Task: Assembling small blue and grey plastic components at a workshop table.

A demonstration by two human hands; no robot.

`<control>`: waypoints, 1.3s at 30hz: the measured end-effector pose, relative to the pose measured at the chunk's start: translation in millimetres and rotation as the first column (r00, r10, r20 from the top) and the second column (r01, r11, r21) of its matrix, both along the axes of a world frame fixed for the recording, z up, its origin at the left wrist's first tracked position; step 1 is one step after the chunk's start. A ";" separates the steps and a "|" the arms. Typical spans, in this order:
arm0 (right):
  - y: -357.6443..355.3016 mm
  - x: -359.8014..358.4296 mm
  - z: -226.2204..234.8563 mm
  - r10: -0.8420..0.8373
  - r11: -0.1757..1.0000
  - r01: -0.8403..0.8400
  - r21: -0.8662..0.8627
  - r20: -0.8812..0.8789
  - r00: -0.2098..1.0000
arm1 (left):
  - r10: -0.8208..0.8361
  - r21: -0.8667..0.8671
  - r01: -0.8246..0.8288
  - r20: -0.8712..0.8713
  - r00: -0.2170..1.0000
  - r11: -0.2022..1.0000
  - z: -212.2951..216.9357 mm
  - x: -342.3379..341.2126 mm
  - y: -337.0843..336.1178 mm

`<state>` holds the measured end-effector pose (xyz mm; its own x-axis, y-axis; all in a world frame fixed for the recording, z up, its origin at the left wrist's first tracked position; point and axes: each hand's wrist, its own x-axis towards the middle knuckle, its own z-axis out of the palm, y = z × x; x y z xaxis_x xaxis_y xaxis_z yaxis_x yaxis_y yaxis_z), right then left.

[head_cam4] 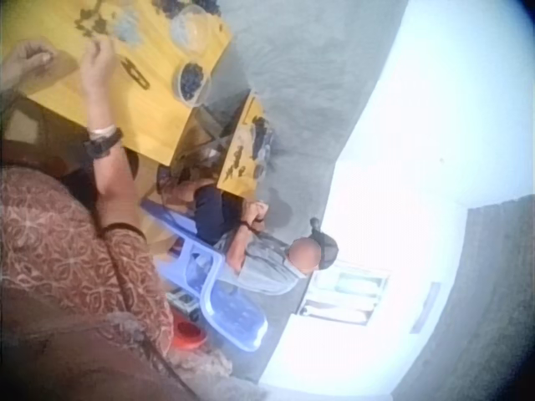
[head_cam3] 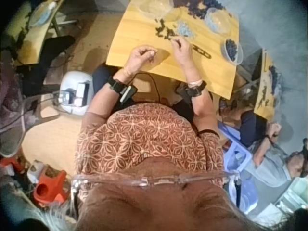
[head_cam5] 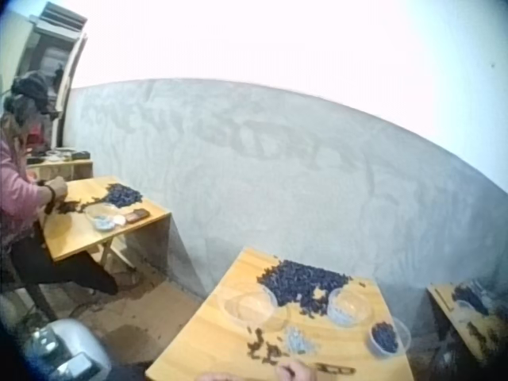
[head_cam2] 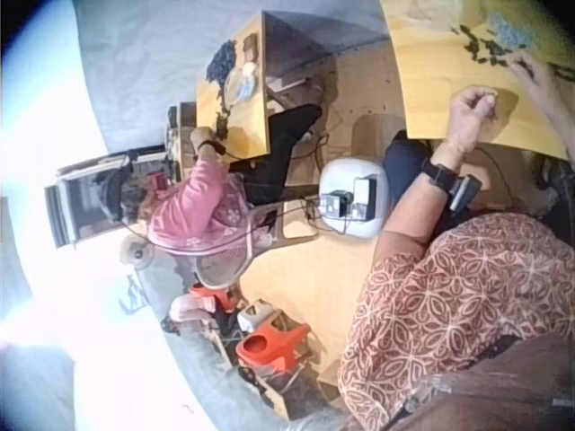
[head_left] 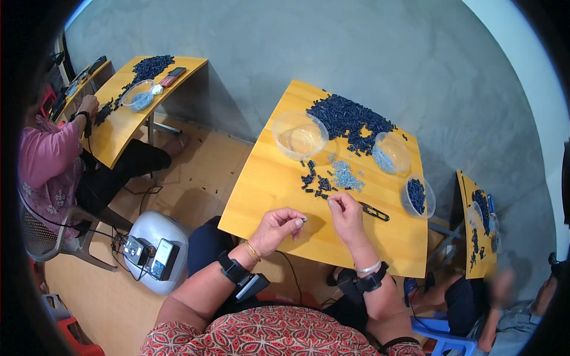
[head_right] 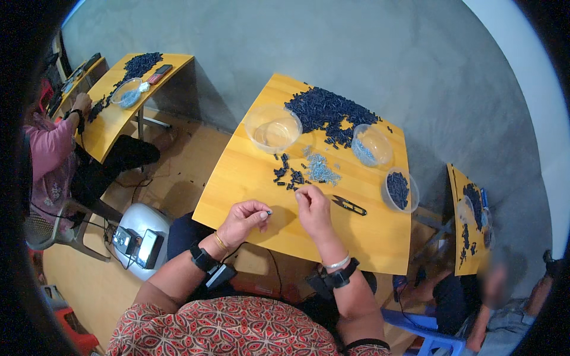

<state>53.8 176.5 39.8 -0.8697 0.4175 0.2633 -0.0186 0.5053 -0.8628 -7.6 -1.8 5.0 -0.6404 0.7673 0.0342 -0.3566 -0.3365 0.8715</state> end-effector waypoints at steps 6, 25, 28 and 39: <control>8.4 -48.2 0.7 0.163 0.826 -0.154 0.542 0.030 0.986 | -0.006 0.049 0.002 0.078 0.997 0.999 -4.3 -1.8 1.4; 24.4 -62.7 -15.6 0.135 0.569 -0.122 0.813 0.054 0.989 | -0.005 0.038 0.003 0.034 0.999 0.999 -5.0 -3.4 10.4; 23.8 -50.9 -4.1 0.121 0.720 0.077 0.690 -0.234 0.965 | 0.012 0.003 -0.012 0.016 1.000 1.000 -9.8 -9.0 7.4; 37.1 -14.5 -23.5 -0.211 0.976 0.187 -0.112 -0.261 0.942 | 0.122 -0.114 -0.100 0.206 0.971 0.989 -3.3 -6.8 -9.9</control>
<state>39.3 213.6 16.3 -0.6679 0.6057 0.4325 -0.1629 0.4480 -0.8791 -14.4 -11.7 1.6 -0.7059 0.6836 -0.1855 -0.5019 -0.2979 0.8120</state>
